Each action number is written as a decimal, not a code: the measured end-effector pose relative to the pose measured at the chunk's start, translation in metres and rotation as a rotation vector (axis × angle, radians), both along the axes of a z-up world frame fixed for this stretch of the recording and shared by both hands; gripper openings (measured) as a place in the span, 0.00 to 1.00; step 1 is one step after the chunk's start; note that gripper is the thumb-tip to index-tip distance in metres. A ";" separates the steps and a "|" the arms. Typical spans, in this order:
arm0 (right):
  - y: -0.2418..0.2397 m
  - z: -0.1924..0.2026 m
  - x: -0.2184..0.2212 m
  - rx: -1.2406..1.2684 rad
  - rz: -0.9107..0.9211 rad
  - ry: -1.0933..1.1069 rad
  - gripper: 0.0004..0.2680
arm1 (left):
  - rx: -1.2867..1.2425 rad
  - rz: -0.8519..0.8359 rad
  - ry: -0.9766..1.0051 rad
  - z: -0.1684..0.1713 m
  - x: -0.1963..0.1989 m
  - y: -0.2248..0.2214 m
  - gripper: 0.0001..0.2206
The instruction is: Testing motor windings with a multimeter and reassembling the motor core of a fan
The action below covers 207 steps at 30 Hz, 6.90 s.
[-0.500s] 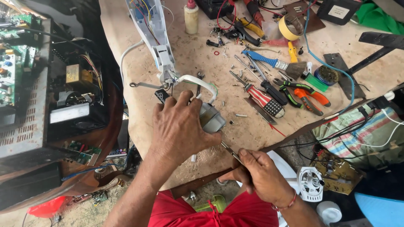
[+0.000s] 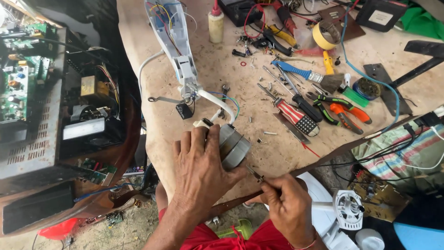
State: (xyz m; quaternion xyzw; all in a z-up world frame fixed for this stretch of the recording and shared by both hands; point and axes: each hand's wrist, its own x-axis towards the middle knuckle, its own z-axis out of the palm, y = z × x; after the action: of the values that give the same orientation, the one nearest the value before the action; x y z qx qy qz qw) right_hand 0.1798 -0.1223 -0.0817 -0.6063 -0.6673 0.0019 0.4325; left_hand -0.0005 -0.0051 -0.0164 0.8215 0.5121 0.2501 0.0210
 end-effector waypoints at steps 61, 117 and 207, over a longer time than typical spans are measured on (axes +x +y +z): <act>0.034 0.049 0.007 -0.347 0.044 -0.401 0.04 | -0.032 -0.133 -0.066 0.003 0.003 0.029 0.29; 0.188 0.071 0.107 -0.477 0.126 -0.844 0.14 | -0.096 -0.142 -0.498 -0.034 -0.028 0.024 0.35; 0.040 0.080 0.010 -0.070 0.266 0.871 0.08 | -0.143 -0.710 -0.437 0.072 -0.004 0.005 0.07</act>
State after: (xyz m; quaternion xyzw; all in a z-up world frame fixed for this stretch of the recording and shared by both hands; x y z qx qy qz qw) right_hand 0.1901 -0.0825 -0.0016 -0.4724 -0.4950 0.3348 0.6479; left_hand -0.0041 0.0001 0.0559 0.8711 0.1968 0.3594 0.2706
